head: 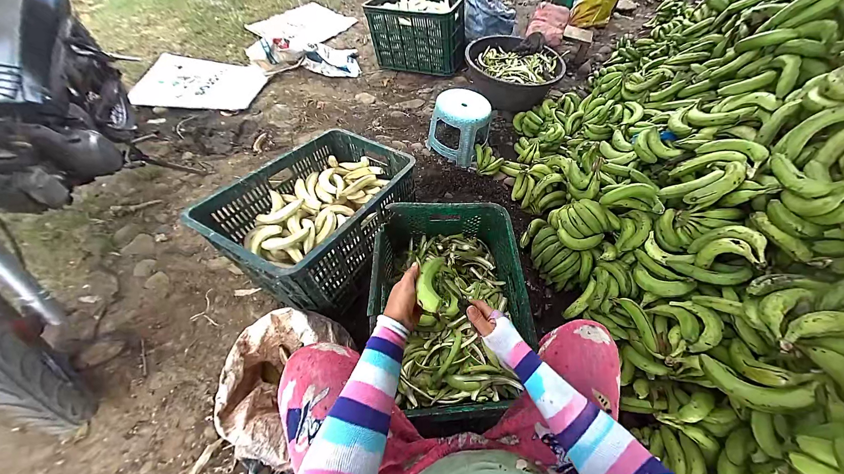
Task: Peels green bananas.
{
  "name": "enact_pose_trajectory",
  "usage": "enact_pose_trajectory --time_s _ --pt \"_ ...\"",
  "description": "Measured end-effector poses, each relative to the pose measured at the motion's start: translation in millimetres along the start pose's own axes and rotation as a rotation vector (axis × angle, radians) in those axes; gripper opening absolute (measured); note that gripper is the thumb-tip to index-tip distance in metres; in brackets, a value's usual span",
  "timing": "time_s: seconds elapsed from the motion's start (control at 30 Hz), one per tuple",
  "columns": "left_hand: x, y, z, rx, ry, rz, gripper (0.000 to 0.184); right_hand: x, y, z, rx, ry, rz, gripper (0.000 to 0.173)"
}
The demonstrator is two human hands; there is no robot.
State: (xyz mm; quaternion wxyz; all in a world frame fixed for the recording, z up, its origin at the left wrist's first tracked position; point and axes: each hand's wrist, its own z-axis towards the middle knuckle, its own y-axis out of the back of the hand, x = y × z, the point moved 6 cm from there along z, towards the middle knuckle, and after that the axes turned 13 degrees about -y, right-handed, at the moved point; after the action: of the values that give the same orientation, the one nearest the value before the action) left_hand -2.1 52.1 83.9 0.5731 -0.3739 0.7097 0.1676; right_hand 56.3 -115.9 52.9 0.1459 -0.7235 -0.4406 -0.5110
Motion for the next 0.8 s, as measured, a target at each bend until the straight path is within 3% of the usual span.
enact_pose_trajectory --time_s 0.07,0.13,0.2,0.3,0.4,0.5,0.63,0.8 --pt "7.2 -1.3 2.9 0.001 0.114 0.030 0.047 17.1 8.6 -3.0 0.007 0.224 -0.148 0.050" --pt "9.6 -5.4 0.2 0.016 0.124 0.071 0.043 28.3 14.3 -3.9 0.025 0.258 -0.304 0.051" --pt "9.1 -14.2 -8.3 0.037 0.055 0.067 0.046 33.8 24.2 3.3 -0.016 0.154 -0.450 0.053" --pt "18.7 -32.7 -28.3 -0.041 -0.092 0.024 0.052 35.8 49.1 18.8 -0.328 0.010 -0.548 0.055" --pt "36.7 -41.1 -49.0 -0.133 -0.164 -0.155 0.055 35.9 69.7 22.2 -0.501 -0.180 -0.310 0.051" --pt "34.4 -25.0 -36.3 -0.058 -0.308 -0.181 0.052 35.3 62.7 20.6 -0.346 -0.011 -0.189 0.050" --pt "3.2 1.4 -5.5 0.069 -0.480 0.065 0.051 40.1 36.7 -2.6 -0.049 0.270 -0.286 0.052" --pt "-24.2 -8.0 -1.4 0.162 -0.469 0.135 0.045 61.4 37.3 -29.9 -0.028 0.258 -0.352 0.050"
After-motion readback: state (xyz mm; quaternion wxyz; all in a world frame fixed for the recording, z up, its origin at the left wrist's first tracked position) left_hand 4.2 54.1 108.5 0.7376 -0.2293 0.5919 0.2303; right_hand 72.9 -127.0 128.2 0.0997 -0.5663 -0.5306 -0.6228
